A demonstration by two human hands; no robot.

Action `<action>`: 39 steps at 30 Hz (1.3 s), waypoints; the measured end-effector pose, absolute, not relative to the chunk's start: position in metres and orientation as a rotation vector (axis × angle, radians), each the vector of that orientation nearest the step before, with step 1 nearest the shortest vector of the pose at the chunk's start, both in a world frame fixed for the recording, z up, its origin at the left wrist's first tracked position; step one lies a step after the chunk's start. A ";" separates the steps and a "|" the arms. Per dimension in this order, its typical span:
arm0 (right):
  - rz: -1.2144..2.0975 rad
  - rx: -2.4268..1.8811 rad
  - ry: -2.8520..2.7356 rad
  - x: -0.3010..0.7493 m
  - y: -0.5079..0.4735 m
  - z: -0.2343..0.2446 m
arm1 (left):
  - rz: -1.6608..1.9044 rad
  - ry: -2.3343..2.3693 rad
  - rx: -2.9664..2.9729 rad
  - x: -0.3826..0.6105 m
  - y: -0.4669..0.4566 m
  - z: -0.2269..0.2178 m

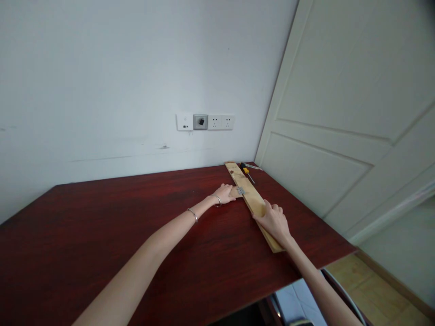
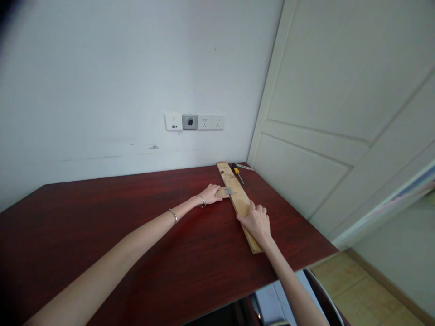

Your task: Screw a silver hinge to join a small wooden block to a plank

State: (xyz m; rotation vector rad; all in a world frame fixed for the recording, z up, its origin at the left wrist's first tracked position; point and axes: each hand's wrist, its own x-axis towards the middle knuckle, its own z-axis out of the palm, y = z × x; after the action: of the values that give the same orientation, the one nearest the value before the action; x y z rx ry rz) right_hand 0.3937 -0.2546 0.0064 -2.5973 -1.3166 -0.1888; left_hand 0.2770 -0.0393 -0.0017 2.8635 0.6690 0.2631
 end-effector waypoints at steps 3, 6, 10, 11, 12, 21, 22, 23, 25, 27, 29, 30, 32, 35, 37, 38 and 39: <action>-0.164 -2.588 -1.285 0.374 -0.252 0.015 | 0.274 0.696 2.861 0.259 -0.035 0.010; -0.135 -2.556 -1.261 0.347 -0.247 0.022 | 0.311 0.733 2.856 0.231 -0.029 0.020; -0.070 -2.518 -1.240 0.303 -0.236 0.027 | 0.384 0.799 2.820 0.182 -0.022 0.027; -0.069 -2.509 -1.237 0.292 -0.234 0.027 | 0.382 0.818 2.811 0.168 -0.021 0.029; -0.072 -2.495 -1.236 0.280 -0.233 0.027 | 0.368 0.836 2.802 0.155 -0.021 0.030; -0.040 -2.369 -1.341 0.183 -0.237 0.021 | 0.034 1.080 2.702 0.053 -0.030 0.041; -0.044 -2.358 -1.356 0.176 -0.237 0.019 | 0.004 1.105 2.694 0.046 -0.032 0.041; -0.046 -2.347 -1.369 0.169 -0.236 0.017 | -0.023 1.126 2.684 0.039 -0.033 0.040; -0.052 -2.328 -1.389 0.159 -0.233 0.013 | -0.059 1.159 2.669 0.027 -0.036 0.037; -0.061 -2.314 -1.403 0.152 -0.231 0.009 | -0.077 1.190 2.660 0.019 -0.037 0.034; -0.073 -2.307 -1.414 0.147 -0.229 0.005 | -0.091 1.213 2.651 0.013 -0.038 0.030; -0.079 -2.306 -1.420 0.145 -0.229 0.004 | -0.096 1.220 2.645 0.012 -0.038 0.028; -0.091 -2.309 -1.429 0.143 -0.228 0.002 | -0.101 1.227 2.634 0.010 -0.037 0.025; -0.118 -2.314 -1.437 0.141 -0.228 0.000 | -0.099 1.231 2.622 0.010 -0.035 0.023; -0.144 -2.311 -1.440 0.141 -0.228 -0.002 | -0.100 1.235 2.613 0.011 -0.033 0.021; -0.159 -2.310 -1.441 0.141 -0.228 -0.003 | -0.101 1.236 2.610 0.012 -0.032 0.021; -0.176 -2.309 -1.440 0.141 -0.228 -0.003 | -0.103 1.236 2.607 0.012 -0.030 0.020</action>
State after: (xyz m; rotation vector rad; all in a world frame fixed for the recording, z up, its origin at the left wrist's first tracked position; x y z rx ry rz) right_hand 0.1414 -0.2276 -0.0033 -2.3089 -1.4403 -0.1762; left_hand 0.0121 -0.0305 0.0202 2.6065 1.2356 -0.1034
